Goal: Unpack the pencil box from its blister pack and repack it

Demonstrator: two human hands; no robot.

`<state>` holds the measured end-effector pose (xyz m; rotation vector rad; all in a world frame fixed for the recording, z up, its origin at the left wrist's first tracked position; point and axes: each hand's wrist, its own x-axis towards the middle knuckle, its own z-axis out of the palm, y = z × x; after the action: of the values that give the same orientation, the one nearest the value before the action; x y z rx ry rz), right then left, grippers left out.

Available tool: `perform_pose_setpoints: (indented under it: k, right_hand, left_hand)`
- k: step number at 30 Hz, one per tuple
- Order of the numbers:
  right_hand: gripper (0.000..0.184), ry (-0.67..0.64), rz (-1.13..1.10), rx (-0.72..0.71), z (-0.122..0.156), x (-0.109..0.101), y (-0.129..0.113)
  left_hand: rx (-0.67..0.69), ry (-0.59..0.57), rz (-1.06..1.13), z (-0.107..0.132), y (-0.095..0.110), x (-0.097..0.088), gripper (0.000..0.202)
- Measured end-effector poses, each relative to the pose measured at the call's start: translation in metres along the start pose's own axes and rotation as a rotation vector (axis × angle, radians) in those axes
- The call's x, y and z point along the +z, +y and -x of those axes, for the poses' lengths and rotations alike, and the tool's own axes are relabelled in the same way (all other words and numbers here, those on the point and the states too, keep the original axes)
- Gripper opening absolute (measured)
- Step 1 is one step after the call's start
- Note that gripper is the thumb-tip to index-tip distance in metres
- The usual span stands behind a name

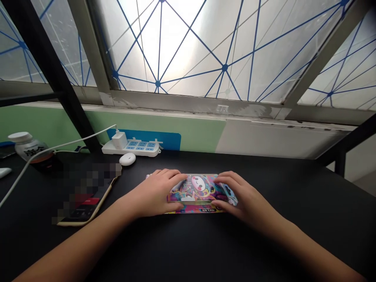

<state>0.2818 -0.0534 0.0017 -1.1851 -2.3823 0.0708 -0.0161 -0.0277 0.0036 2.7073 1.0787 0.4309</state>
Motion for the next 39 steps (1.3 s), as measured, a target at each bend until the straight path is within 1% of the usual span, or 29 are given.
perform_pose_setpoints:
  k: [2, 4, 5, 7, 11, 14, 17, 20, 22, 25, 27, 29, 31, 33, 36, 39]
  right_hand:
    - [0.057, 0.004, 0.0, 0.027, -0.001, 0.002, 0.004]
    - [0.073, -0.014, 0.012, 0.032, -0.001, 0.003, 0.008]
    - [0.078, -0.022, 0.024, 0.028, -0.001, 0.003, 0.011]
    - [0.083, -0.027, 0.053, 0.013, -0.001, 0.002, 0.015]
    - [0.088, 0.013, 0.134, -0.019, -0.002, 0.0, 0.02]
    - [0.089, 0.076, 0.175, -0.014, -0.002, 0.0, 0.023]
    - [0.081, 0.132, 0.188, 0.043, -0.002, 0.0, 0.024]
    - [0.075, 0.126, 0.187, 0.05, -0.003, -0.002, 0.023]
    - [0.075, 0.146, 0.199, 0.02, -0.002, -0.004, 0.021]
    - [0.077, 0.225, 0.268, -0.029, -0.001, -0.006, 0.014]
    - [0.069, 0.266, 0.325, -0.071, 0.0, -0.008, 0.009]
    - [0.053, 0.262, 0.363, -0.122, 0.001, -0.01, 0.005]
    - [0.038, 0.219, 0.377, -0.173, 0.002, -0.01, 0.002]
    - [0.029, 0.177, 0.381, -0.209, 0.002, -0.008, 0.0]
    - [0.027, 0.129, 0.367, -0.252, 0.001, -0.001, -0.004]
    - [0.036, 0.042, 0.329, -0.269, 0.001, 0.006, -0.008]
  left_hand:
    - [0.027, 0.031, -0.054, 0.0, 0.003, -0.001, 0.071]
    - [0.066, 0.089, -0.12, -0.001, 0.007, -0.001, 0.072]
    - [0.086, 0.114, -0.153, -0.001, 0.008, -0.001, 0.072]
    - [0.115, 0.145, -0.213, -0.002, 0.009, 0.001, 0.073]
    - [0.158, 0.192, -0.297, -0.005, 0.009, 0.006, 0.078]
    - [0.193, 0.227, -0.34, -0.005, 0.01, 0.007, 0.078]
    - [0.227, 0.236, -0.344, -0.005, 0.012, 0.007, 0.073]
    - [0.244, 0.259, -0.297, -0.005, 0.014, 0.006, 0.069]
    - [0.225, 0.311, -0.285, -0.005, 0.014, 0.004, 0.067]
    - [0.147, 0.405, -0.304, -0.005, 0.014, -0.002, 0.062]
    - [0.097, 0.435, -0.316, -0.004, 0.013, -0.007, 0.056]
    - [0.08, 0.404, -0.324, -0.003, 0.013, -0.009, 0.048]
    - [0.085, 0.331, -0.333, -0.002, 0.014, -0.008, 0.038]
    - [0.093, 0.266, -0.346, -0.003, 0.016, -0.006, 0.029]
    - [0.104, 0.177, -0.366, -0.003, 0.022, -0.002, 0.024]
    - [0.106, 0.09, -0.388, -0.003, 0.028, -0.001, 0.024]
